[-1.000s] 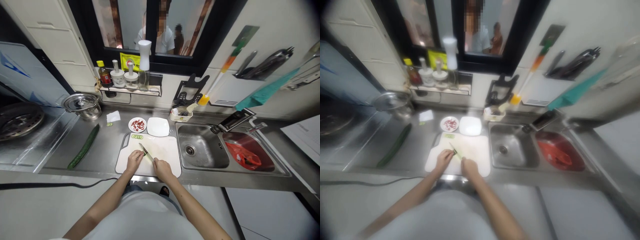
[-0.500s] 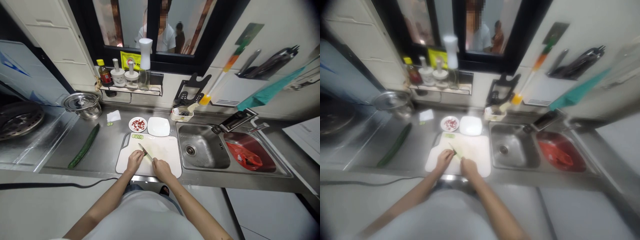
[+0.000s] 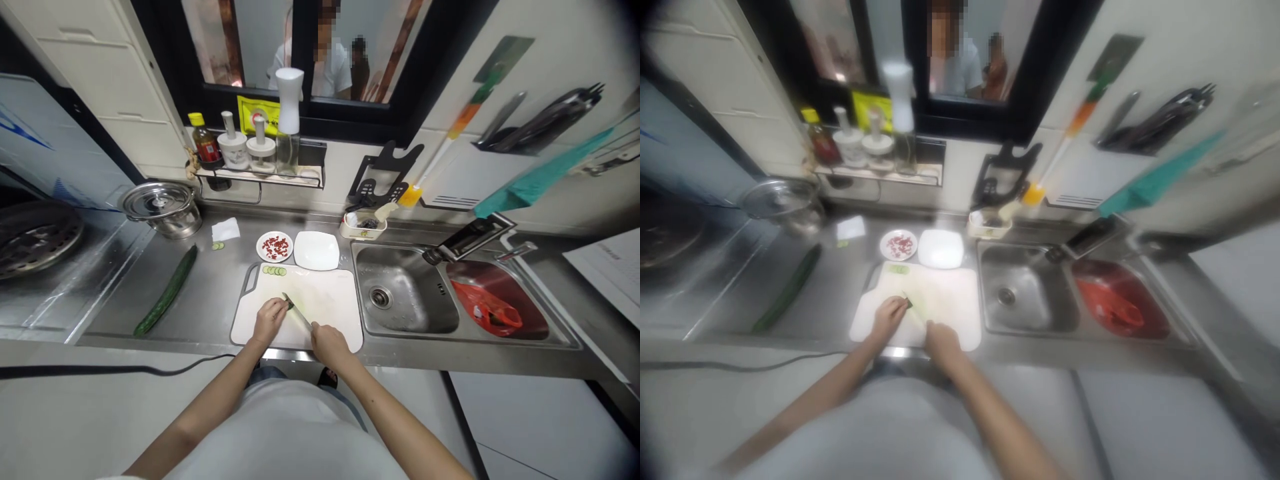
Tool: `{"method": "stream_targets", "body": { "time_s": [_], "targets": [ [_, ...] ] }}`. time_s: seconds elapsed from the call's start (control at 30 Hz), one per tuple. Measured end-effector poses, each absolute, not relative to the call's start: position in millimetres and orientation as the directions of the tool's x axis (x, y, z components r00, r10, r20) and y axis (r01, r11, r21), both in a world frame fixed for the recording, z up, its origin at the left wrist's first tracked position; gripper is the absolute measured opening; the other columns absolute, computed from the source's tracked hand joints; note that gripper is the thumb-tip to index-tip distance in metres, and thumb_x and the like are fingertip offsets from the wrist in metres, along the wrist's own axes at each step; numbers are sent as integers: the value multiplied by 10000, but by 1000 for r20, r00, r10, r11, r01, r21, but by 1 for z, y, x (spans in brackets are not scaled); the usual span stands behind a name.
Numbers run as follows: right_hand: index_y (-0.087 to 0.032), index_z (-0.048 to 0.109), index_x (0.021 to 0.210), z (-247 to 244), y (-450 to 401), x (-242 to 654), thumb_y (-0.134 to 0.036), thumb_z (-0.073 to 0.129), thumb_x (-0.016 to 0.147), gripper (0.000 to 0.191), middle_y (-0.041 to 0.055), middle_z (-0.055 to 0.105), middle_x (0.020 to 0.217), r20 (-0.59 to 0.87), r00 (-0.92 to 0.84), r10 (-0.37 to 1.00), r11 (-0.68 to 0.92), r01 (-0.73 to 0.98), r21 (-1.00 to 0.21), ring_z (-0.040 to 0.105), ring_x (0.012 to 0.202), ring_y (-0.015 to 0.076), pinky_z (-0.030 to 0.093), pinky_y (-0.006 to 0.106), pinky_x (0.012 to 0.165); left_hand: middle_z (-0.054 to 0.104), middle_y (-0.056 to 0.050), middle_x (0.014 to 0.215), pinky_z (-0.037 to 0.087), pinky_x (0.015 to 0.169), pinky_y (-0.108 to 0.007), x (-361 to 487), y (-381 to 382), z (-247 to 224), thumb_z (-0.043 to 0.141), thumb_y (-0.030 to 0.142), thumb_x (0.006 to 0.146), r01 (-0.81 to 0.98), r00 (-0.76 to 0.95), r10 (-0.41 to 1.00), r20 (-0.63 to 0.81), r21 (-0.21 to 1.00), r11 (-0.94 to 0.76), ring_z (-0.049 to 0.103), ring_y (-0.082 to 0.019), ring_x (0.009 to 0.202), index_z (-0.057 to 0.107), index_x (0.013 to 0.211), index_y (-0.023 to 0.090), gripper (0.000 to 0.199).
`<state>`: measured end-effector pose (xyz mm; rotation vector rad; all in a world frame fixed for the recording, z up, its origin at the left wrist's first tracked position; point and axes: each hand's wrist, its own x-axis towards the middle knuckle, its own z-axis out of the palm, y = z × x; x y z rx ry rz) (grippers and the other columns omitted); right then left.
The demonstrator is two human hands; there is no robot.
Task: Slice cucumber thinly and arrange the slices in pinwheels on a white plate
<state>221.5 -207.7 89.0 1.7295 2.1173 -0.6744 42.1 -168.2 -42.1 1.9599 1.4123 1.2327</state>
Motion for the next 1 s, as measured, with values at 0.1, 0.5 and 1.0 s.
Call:
{"method": "stream_targets", "body": {
  "time_s": [0.1,0.5,1.0],
  "targets": [
    [-126,581,1094,89,-207,221,-152,346,914,297,154,682,934,-525,-219,822,161,975,-153,650,902,236,433,294,691,662,-50,917,508,790,-299,42,-167,-44,495,250,905,533,85,906,415,749,-394,613,-157,867,676,892,211,185],
    [-126,570,1103,82,-192,204,-98,332,894,318,159,682,954,-502,-229,834,180,973,-145,648,943,224,453,289,735,661,-54,909,507,792,-303,41,-167,-42,483,259,909,549,105,904,415,734,-400,612,-159,868,670,887,210,194],
    [-123,586,1079,75,-190,203,-84,333,884,322,157,686,940,-475,-245,845,195,969,-154,655,931,226,470,296,739,657,-57,909,503,800,-306,42,-168,-38,480,250,909,552,106,908,406,735,-393,608,-160,869,663,887,199,191]
  ]
}}
